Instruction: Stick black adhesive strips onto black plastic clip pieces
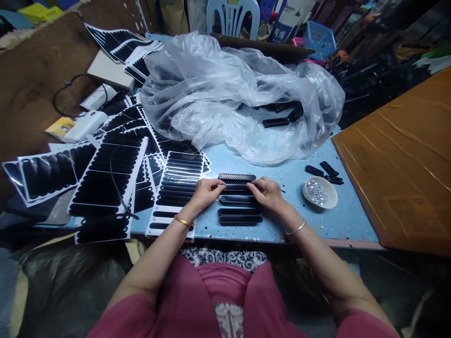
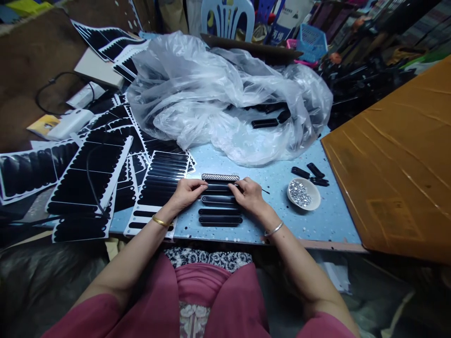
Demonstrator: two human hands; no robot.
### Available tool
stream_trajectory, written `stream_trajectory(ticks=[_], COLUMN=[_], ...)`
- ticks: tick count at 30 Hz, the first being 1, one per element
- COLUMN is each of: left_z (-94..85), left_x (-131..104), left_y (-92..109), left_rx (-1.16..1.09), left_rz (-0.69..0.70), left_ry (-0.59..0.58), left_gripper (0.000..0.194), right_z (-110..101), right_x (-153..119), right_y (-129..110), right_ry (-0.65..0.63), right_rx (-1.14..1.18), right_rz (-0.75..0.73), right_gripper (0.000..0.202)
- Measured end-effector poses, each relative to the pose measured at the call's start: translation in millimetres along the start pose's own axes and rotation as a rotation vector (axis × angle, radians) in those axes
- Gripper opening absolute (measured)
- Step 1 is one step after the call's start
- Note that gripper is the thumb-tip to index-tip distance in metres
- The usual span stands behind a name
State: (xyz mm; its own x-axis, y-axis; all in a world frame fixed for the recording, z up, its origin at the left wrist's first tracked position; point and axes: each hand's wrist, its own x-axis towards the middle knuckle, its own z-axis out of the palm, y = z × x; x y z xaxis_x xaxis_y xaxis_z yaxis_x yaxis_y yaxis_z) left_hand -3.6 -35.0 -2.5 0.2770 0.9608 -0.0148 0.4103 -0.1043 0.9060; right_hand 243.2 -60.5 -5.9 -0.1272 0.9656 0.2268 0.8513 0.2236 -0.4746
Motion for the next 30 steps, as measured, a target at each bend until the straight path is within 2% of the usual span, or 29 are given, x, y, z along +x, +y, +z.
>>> stream_trajectory(ticks=[6,13,18,23,27,30], left_z=[0.0,-0.1,0.4,0.9,3.2,4.1], left_x=[0.7,1.1,1.4,2.0,3.4,3.7], left_y=[-3.7,-4.4,-5.2,-7.3,-11.4,-11.9], left_rx=[-0.011,-0.050,-0.094,-0.104,-0.102,-0.135], left_rz=[0.000,-0.035,-0.041,-0.036,-0.044,-0.076], left_ry=[-0.010,-0.015,-0.018,-0.014,-0.006,0.003], left_gripper=[0.020,0.020,0.021,0.020,0.021,0.022], right_z=[15.4,13.8,11.5,7.0,-9.1,-24.3], right_x=[9.8,11.7,3.4,1.9,-5.5,-18.4], right_y=[-14.7,2.5,11.5,15.9,18.2,19.9], right_ry=[0.029,-0.027,0.019,0.040,0.078,0.142], right_rx=[-0.132,0.128,0.193,0.274,0.507,0.540], right_rz=[0.087,0.022,0.034,0.170,0.349,0.404], right_gripper=[0.051,0.050,0.045,0.042,0.045,0.043])
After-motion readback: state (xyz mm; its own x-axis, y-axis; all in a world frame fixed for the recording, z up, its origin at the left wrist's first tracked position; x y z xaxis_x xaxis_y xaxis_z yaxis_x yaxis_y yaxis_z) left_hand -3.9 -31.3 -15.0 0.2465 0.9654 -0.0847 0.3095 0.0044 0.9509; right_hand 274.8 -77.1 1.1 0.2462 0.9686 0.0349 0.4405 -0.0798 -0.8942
